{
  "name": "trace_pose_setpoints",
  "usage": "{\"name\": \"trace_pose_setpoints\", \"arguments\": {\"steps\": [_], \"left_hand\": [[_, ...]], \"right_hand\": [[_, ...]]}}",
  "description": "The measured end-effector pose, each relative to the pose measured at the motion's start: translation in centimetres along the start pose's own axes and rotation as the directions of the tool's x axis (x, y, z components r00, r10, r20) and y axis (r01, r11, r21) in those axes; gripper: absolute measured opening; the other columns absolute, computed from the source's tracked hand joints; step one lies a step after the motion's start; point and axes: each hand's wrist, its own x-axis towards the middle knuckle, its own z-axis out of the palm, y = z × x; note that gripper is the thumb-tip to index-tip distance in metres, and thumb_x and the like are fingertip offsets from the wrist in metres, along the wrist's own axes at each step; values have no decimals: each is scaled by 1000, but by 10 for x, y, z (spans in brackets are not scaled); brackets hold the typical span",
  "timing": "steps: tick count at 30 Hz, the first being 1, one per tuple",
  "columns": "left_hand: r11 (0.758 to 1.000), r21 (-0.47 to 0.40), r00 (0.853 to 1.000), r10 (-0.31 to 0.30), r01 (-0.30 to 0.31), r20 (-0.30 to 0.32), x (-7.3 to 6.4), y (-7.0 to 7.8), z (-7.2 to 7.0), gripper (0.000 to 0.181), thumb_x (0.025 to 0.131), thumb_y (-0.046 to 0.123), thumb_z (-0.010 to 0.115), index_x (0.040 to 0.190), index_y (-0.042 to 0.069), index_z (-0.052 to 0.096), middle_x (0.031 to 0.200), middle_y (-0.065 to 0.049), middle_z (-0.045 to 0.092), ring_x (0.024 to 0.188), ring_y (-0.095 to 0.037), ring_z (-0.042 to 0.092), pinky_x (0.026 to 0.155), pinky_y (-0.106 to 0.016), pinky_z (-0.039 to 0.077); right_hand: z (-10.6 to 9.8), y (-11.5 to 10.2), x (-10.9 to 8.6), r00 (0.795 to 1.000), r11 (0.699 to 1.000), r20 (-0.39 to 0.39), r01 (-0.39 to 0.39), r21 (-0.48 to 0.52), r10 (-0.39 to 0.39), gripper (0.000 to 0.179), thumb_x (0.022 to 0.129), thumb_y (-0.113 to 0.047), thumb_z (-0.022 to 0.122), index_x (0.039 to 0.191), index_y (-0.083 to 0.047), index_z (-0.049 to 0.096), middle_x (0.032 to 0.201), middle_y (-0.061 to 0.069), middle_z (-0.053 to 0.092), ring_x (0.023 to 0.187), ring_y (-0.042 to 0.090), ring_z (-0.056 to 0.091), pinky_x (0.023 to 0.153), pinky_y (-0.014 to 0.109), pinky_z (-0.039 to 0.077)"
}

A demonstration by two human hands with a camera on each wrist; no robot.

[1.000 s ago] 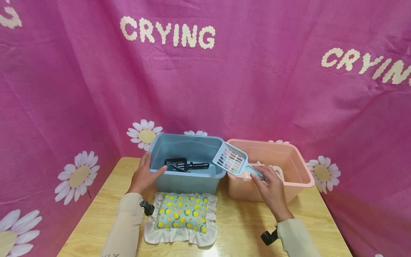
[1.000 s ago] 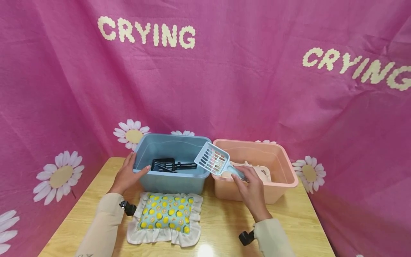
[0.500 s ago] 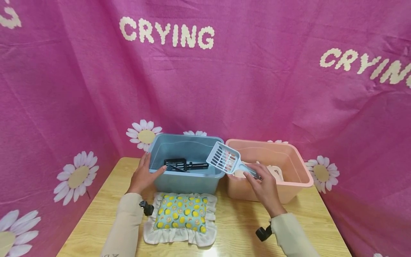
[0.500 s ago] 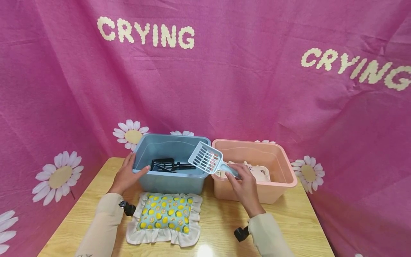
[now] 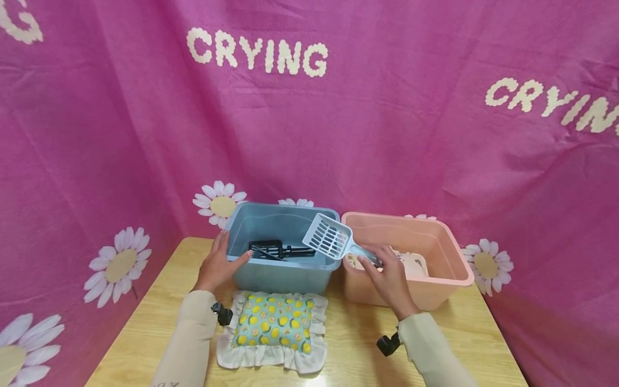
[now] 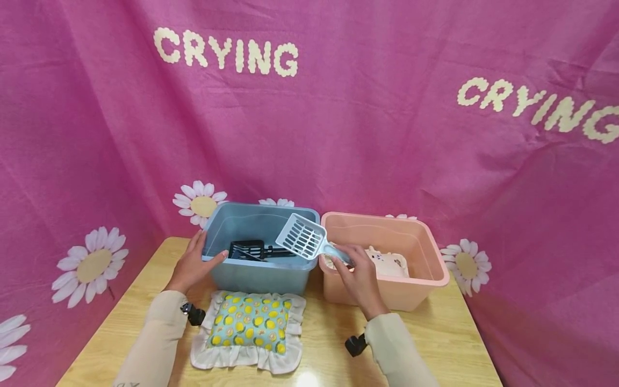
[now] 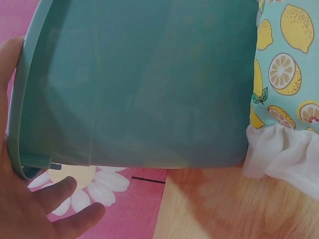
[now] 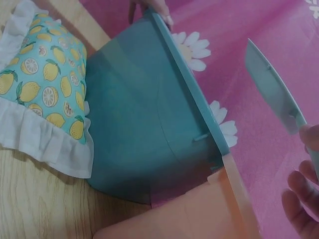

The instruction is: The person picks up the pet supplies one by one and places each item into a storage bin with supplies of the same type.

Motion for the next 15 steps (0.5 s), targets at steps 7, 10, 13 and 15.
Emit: {"name": "trace_pose_setpoints", "arguments": {"steps": [7, 10, 13, 15], "left_hand": [[1000, 0, 1000, -4, 4, -7, 2, 2, -3, 106, 81, 73, 53, 156, 15, 7, 162, -6, 1, 138, -44, 28, 103, -68, 29], [1000, -4, 1000, 0, 0, -9, 2, 3, -2, 106, 81, 73, 53, 156, 15, 7, 162, -7, 1, 138, -44, 28, 103, -68, 29], [1000, -6, 1000, -1, 1, -4, 1, 2, -1, 106, 81, 73, 54, 156, 15, 7, 162, -7, 1, 137, -44, 29, 102, -68, 30], [1000, -4, 1000, -7, 7, -2, 0, 1, 0, 106, 81, 73, 54, 156, 15, 7, 162, -6, 1, 137, -44, 29, 102, -67, 31]], "right_hand": [[10, -3, 8, 999, 1000, 40, -7, 2, 7, 31, 82, -11, 77, 113, -8, 71, 110, 8, 66, 98, 16, 59, 76, 25, 52], [12, -5, 10, 999, 1000, 49, -11, 13, 10, 30, 83, -10, 76, 112, -7, 71, 110, 7, 65, 99, 18, 60, 79, 28, 54], [16, -5, 10, 998, 1000, 64, -25, 19, 23, 29, 84, -11, 76, 112, -6, 71, 110, 7, 64, 98, 20, 61, 80, 31, 56], [18, -6, 9, 996, 999, 83, -42, 15, 41, 29, 84, -13, 75, 112, -7, 71, 110, 7, 63, 97, 20, 62, 80, 33, 56]]}}
